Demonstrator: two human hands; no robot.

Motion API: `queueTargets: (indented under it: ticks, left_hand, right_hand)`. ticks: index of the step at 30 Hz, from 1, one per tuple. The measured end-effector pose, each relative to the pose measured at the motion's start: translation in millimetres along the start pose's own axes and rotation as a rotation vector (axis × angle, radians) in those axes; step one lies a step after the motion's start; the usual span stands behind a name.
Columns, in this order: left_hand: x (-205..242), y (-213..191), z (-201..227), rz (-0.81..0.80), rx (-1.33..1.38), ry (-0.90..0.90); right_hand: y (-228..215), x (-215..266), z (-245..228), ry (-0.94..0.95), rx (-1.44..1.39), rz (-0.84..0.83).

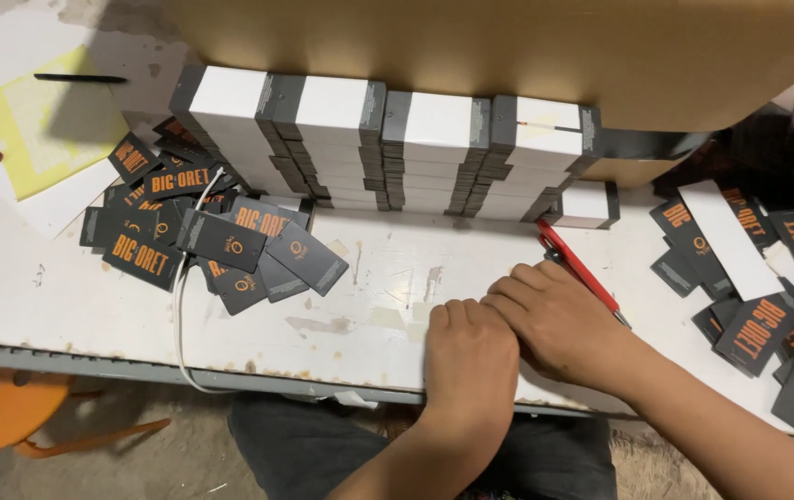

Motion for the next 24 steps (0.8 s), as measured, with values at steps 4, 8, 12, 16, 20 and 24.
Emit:
queueTargets:
  ticks: [4, 8, 12, 16, 20, 24]
  left_hand:
    - [7.3, -6.9, -4.8, 0.021, -0.031, 0.000]
    - [5.5, -13.2, -20.8, 0.001, 0.089, 0.043]
    - [9.1, -25.0, -68.0, 0.107, 0.579, -0.097]
    - [22.0, -22.1, -98.2, 0.207, 1.084, -0.254]
    - [35.1, -14.1, -88.7, 0.219, 1.450, -0.324]
    - [42.2, -7.0, -87.9, 0.240, 1.530, -0.348]
  right_hand:
    - [-5.8, 15.2, 9.7, 0.117, -0.141, 0.139]
    - [-6.8, 55.3, 30.7, 0.484, -0.418, 0.289]
    - [-0.7, 96.3, 36.3, 0.763, -0.741, 0.597]
    - [-5.8, 86.9, 17.0, 0.643, -0.982, 0.669]
    - [-16.7, 73.9, 6.2, 0.649, -0.951, 0.729]
    - [-29.9, 66.1, -0.6, 0.660, -0.718, 0.764]
Point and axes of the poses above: each hand's wrist, its own x-axis away from the middle knuckle, its own y-axis out of the palm, z = x × y, the point moved 9 cm from there along -x, towards the middle knuckle, and after that the axes turned 7 degrees about -x, right-handed, at the moved point
